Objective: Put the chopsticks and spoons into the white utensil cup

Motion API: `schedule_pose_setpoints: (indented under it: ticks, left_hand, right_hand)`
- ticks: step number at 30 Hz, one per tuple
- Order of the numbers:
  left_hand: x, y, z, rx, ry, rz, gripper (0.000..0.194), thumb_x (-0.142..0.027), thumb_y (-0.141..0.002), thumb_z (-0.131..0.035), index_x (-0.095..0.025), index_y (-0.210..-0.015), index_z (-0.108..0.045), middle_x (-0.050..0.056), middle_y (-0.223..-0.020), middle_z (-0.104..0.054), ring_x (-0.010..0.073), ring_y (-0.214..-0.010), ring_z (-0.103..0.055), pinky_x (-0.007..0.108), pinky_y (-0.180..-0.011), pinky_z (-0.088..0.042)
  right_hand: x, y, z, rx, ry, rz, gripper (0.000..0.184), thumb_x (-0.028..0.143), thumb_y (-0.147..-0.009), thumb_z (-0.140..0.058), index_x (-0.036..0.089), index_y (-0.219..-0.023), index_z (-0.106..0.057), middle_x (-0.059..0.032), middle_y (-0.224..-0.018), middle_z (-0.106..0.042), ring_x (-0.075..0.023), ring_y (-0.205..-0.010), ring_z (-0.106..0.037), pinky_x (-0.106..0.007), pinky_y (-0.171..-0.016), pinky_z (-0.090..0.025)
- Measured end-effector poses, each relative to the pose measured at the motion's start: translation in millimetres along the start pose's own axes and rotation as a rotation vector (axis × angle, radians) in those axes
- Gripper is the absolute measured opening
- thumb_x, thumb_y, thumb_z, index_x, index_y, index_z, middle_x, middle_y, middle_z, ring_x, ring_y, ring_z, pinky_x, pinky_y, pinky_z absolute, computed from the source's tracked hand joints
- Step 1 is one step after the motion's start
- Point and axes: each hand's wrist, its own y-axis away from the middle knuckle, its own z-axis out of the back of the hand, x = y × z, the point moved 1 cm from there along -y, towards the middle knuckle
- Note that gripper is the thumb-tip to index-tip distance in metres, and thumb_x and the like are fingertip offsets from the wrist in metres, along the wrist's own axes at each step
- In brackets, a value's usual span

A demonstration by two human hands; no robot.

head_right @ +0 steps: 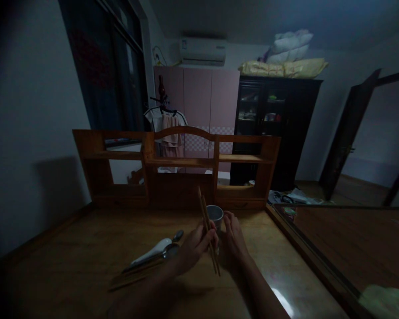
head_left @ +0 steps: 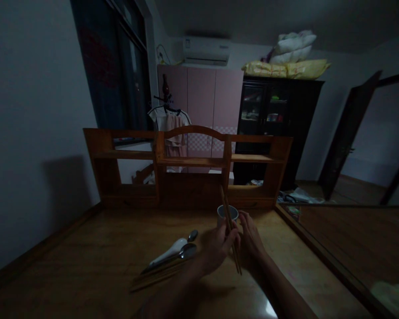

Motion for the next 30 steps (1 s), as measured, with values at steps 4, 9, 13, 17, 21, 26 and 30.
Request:
schedule_pose_setpoints:
  ticks: [4, 9, 13, 17, 21, 26, 30]
  left_hand:
    - [38, 2, -19.7, 0.045, 0.015, -0.003, 0.03, -0.043, -0.097, -0.038, -0.018, -0.106, -0.051, 0.004, -0.08, -0.065, 0.0166, -0.071, -0.061, 0.029, -0.071, -0.046]
    - [47, 12, -26.3, 0.128, 0.005, 0.025, 0.031, -0.042, -0.098, -0.033, -0.019, -0.105, -0.053, 0.005, -0.083, -0.067, 0.0176, -0.075, -0.062, 0.029, -0.074, -0.047]
    - [43, 18, -26.3, 0.131, -0.058, -0.001, 0.025, -0.037, -0.097, -0.039, -0.022, -0.101, -0.057, 0.005, -0.098, -0.065, 0.019, -0.087, -0.06, 0.029, -0.082, -0.044]
    - [52, 16, -30.9, 0.194, -0.035, -0.006, 0.026, -0.032, -0.097, -0.037, -0.02, -0.09, -0.06, 0.003, -0.086, -0.064, 0.0169, -0.08, -0.06, 0.027, -0.074, -0.045]
    - [60, 15, -33.0, 0.201, -0.026, -0.013, 0.037, -0.035, -0.098, -0.033, -0.018, -0.084, -0.062, 0.003, -0.082, -0.064, 0.0151, -0.075, -0.058, 0.025, -0.068, -0.043]
    - [66, 13, -33.3, 0.257, 0.137, 0.066, 0.039, -0.041, -0.095, -0.041, -0.015, -0.086, -0.069, 0.007, -0.081, -0.069, 0.014, -0.065, -0.056, 0.024, -0.059, -0.039]
    - [76, 12, -35.4, 0.293, 0.221, 0.133, 0.04, -0.045, -0.092, -0.046, -0.016, -0.099, -0.072, 0.008, -0.087, -0.072, 0.0115, -0.057, -0.05, 0.023, -0.052, -0.036]
  right_hand:
    - [1, 0, 0, -0.035, 0.016, 0.004, 0.032, 0.039, -0.096, -0.036, 0.026, -0.117, -0.056, -0.0097, -0.119, -0.058, -0.0277, -0.113, -0.053, -0.047, -0.101, -0.042]
    - [7, -5, 5, -0.093, -0.003, -0.052, 0.034, 0.04, -0.099, -0.03, 0.025, -0.113, -0.058, -0.0075, -0.114, -0.061, -0.0246, -0.108, -0.055, -0.04, -0.095, -0.046]
    - [33, -5, 25, -0.144, -0.031, -0.072, 0.038, 0.042, -0.1, -0.031, 0.023, -0.107, -0.062, -0.0043, -0.086, -0.063, -0.0199, -0.075, -0.059, -0.031, -0.068, -0.049]
    - [76, 8, 45, 0.037, -0.126, -0.035, 0.033, 0.043, -0.098, -0.04, 0.022, -0.114, -0.06, -0.0009, -0.072, -0.06, -0.0162, -0.058, -0.054, -0.028, -0.054, -0.046]
    - [107, 17, 54, 0.106, -0.009, -0.004, 0.021, 0.039, -0.089, -0.059, 0.024, -0.104, -0.065, -0.0037, -0.087, -0.066, -0.0187, -0.073, -0.062, -0.028, -0.063, -0.05]
    - [115, 14, 56, 0.157, 0.05, 0.001, 0.018, 0.038, -0.09, -0.058, 0.022, -0.095, -0.066, -0.0047, -0.083, -0.067, -0.0193, -0.074, -0.064, -0.027, -0.061, -0.051]
    - [115, 14, 58, 0.178, 0.109, 0.033, 0.018, 0.037, -0.091, -0.056, 0.021, -0.089, -0.065, -0.0033, -0.075, -0.065, -0.0172, -0.067, -0.061, -0.026, -0.058, -0.049]
